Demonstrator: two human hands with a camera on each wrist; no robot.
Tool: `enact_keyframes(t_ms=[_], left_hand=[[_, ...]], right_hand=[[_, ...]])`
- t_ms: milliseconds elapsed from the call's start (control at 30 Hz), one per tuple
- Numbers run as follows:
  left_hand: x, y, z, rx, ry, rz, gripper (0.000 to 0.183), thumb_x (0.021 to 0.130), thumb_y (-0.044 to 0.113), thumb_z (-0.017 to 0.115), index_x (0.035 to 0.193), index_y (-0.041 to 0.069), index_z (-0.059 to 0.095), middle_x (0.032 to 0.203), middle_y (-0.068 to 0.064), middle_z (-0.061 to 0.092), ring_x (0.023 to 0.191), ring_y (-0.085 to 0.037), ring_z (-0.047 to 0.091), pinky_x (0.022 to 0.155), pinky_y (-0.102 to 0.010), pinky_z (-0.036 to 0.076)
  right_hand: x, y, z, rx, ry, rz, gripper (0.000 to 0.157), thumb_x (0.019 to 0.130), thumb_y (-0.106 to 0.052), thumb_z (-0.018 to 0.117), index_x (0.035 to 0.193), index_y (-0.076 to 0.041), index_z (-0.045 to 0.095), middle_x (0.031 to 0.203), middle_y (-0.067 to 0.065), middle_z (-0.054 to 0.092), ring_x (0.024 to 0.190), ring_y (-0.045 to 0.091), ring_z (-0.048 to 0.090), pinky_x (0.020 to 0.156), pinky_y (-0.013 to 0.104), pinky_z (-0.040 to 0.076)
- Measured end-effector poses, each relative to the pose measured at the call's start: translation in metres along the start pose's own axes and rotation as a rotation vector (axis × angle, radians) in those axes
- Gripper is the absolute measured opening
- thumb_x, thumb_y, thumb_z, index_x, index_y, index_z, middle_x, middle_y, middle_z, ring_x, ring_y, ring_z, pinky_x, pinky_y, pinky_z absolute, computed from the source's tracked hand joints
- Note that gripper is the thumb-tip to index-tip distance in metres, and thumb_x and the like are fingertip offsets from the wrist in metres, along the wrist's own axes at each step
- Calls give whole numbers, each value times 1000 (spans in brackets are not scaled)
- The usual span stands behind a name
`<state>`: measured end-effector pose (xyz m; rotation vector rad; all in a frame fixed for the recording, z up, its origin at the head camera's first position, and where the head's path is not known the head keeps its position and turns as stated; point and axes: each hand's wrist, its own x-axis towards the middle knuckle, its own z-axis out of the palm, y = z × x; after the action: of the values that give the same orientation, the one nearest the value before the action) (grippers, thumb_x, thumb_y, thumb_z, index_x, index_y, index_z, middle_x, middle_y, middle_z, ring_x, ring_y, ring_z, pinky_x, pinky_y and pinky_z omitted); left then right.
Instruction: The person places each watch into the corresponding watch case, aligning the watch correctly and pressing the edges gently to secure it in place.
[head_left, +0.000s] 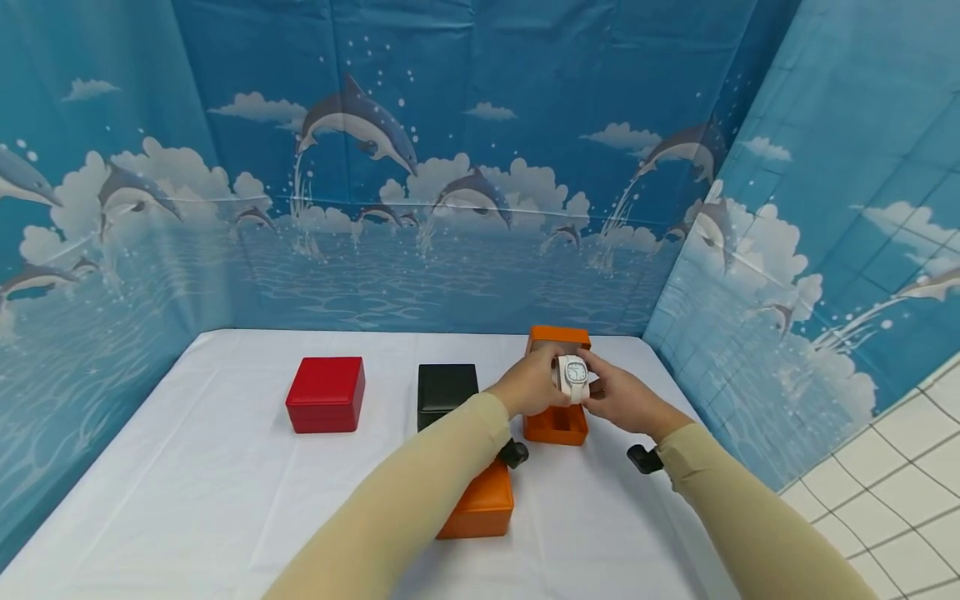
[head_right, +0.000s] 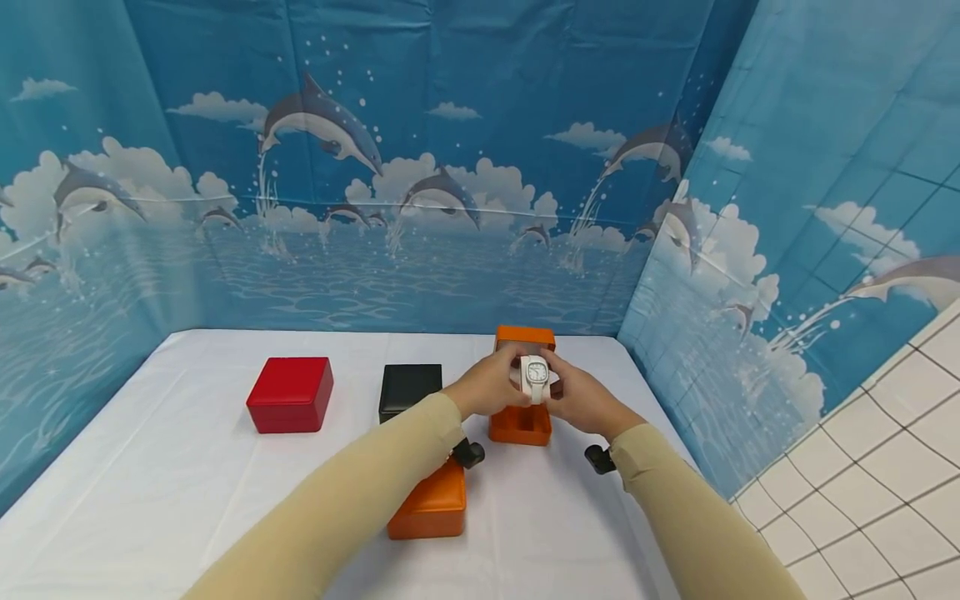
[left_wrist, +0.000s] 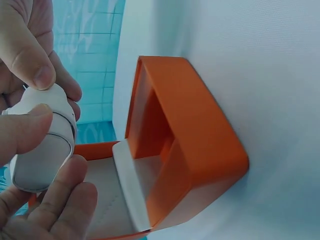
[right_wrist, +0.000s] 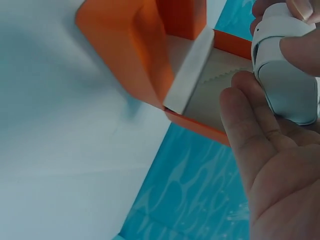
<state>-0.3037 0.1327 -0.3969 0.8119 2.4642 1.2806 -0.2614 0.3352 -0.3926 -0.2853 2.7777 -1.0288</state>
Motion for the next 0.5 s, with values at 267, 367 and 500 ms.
enact_keyframes(t_ms=[267, 367, 500], left_hand=[[10, -12, 9, 6, 4, -48, 69, 91, 25, 85, 149, 21, 49, 143, 1, 60, 120, -15, 61, 110, -40, 55], [13, -15, 13, -6, 11, -56, 72, 90, 23, 85, 152, 21, 48, 146, 0, 59, 120, -16, 61, 112, -42, 53], [17, -19, 17, -14, 21, -66, 75, 90, 20, 86, 154, 20, 47, 147, -1, 59, 117, -16, 62, 111, -42, 53]], right_hand=[[5, 8, 4, -23, 0, 38, 87, 101, -8, 66, 170, -9, 12, 159, 24, 46, 126, 38, 66, 98, 46, 61], [7, 10, 5, -32, -2, 42, 87, 101, -7, 66, 169, -7, 13, 158, 24, 47, 125, 37, 67, 97, 45, 62], [9, 13, 7, -44, -4, 53, 87, 100, -7, 67, 169, -6, 14, 157, 25, 48, 123, 35, 68, 96, 44, 62]])
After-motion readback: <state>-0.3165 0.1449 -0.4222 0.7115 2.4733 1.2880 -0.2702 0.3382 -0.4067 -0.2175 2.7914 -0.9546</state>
